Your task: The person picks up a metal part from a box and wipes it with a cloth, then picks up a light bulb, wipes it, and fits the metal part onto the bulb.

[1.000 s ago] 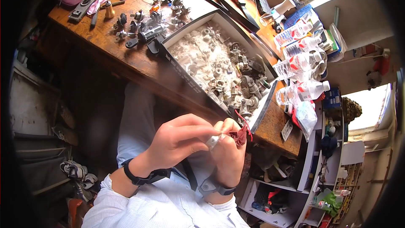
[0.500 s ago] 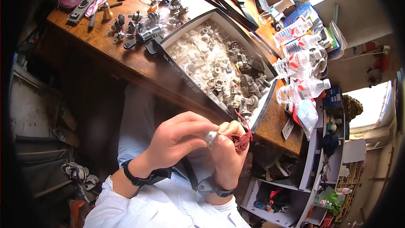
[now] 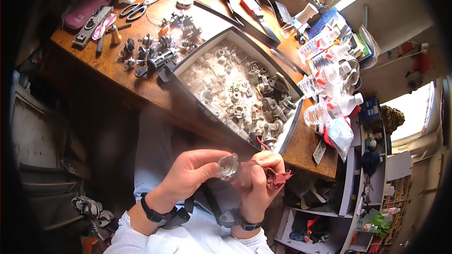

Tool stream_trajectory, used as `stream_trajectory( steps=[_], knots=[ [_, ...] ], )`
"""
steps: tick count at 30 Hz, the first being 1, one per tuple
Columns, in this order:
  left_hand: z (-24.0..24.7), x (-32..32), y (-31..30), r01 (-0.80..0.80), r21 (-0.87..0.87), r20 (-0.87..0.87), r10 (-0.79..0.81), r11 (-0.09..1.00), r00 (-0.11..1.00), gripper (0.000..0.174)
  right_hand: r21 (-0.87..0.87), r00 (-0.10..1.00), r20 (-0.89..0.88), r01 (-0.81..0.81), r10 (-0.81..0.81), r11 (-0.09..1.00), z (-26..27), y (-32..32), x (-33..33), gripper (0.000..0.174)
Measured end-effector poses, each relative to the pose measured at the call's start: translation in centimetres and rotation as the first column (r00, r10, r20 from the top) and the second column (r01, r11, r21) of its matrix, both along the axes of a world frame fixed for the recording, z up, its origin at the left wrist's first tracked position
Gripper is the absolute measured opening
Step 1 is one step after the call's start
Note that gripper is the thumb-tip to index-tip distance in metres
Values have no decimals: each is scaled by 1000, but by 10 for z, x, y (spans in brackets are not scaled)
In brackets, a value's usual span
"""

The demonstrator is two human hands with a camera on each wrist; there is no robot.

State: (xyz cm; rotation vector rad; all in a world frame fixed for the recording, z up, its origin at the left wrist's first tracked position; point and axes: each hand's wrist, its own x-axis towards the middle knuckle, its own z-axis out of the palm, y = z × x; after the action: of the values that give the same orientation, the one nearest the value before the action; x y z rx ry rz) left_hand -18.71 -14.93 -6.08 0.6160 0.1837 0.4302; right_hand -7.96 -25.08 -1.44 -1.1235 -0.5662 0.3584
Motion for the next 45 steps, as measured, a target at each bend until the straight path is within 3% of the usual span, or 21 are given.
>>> stream_trajectory(
  steps=[4,9,10,12,14,16,17,18,20,30,32,33,34,36,38,40,43,44,45],
  knots=[
    [1,2,1,1,-1,12,-1,1000,1000,46,-294,994,76,-57,83,954,7,-4,1,13],
    [-2,-1,8,76,194,-48,-68,978,997,36,-394,937,319,-8,145,919,5,4,9,12],
    [-3,-2,8,79,192,-53,-70,978,996,36,-396,939,314,-8,144,918,5,6,9,12],
    [-6,-5,5,237,126,-57,-232,963,971,36,-269,925,356,-36,134,962,6,11,10,12],
    [-8,-4,-1,265,14,51,-266,964,963,40,-219,929,361,1,80,976,1,8,13,12],
    [0,-4,1,213,-126,115,-199,969,973,42,-111,986,165,20,-2,994,0,7,7,13],
    [-1,-3,2,145,-121,85,-135,982,987,41,-170,957,290,33,17,985,-5,0,14,15],
    [0,-4,5,140,-110,100,-129,984,987,41,-179,958,286,32,21,983,-2,-2,11,15],
    [2,-4,6,94,-101,88,-85,990,992,42,-203,996,91,8,11,979,8,-5,3,17],
    [4,-4,8,115,-128,119,-100,985,988,42,-250,929,367,41,56,967,15,-11,-1,22],
    [-4,-5,11,215,-155,164,-190,964,968,40,-322,752,639,66,165,944,17,-8,3,24],
    [-3,-5,11,217,-150,162,-193,965,968,40,-369,761,614,39,212,928,25,-4,-2,27],
    [-2,-4,9,175,-100,117,-163,980,980,37,-429,717,639,35,277,902,25,-2,-1,26],
    [0,-4,6,129,-38,76,-126,991,989,34,-461,780,565,30,267,887,12,-2,-1,24],
    [5,-5,-1,-34,329,-82,65,944,994,35,-499,736,623,114,264,859,15,-8,-3,23],
    [11,-2,-4,-113,373,-62,146,921,987,33,-530,688,674,196,269,825,21,-8,-6,22],
    [15,-1,-7,-270,605,-26,357,749,934,35,-548,721,651,233,235,803,24,-8,-7,20],
    [17,-1,-6,-273,605,-26,361,748,932,35,-564,801,539,114,261,818,21,-11,-3,17],
    [19,-1,-4,-287,796,33,436,532,899,34,-564,861,416,-7,291,826,18,-13,1,15]
  ],
)
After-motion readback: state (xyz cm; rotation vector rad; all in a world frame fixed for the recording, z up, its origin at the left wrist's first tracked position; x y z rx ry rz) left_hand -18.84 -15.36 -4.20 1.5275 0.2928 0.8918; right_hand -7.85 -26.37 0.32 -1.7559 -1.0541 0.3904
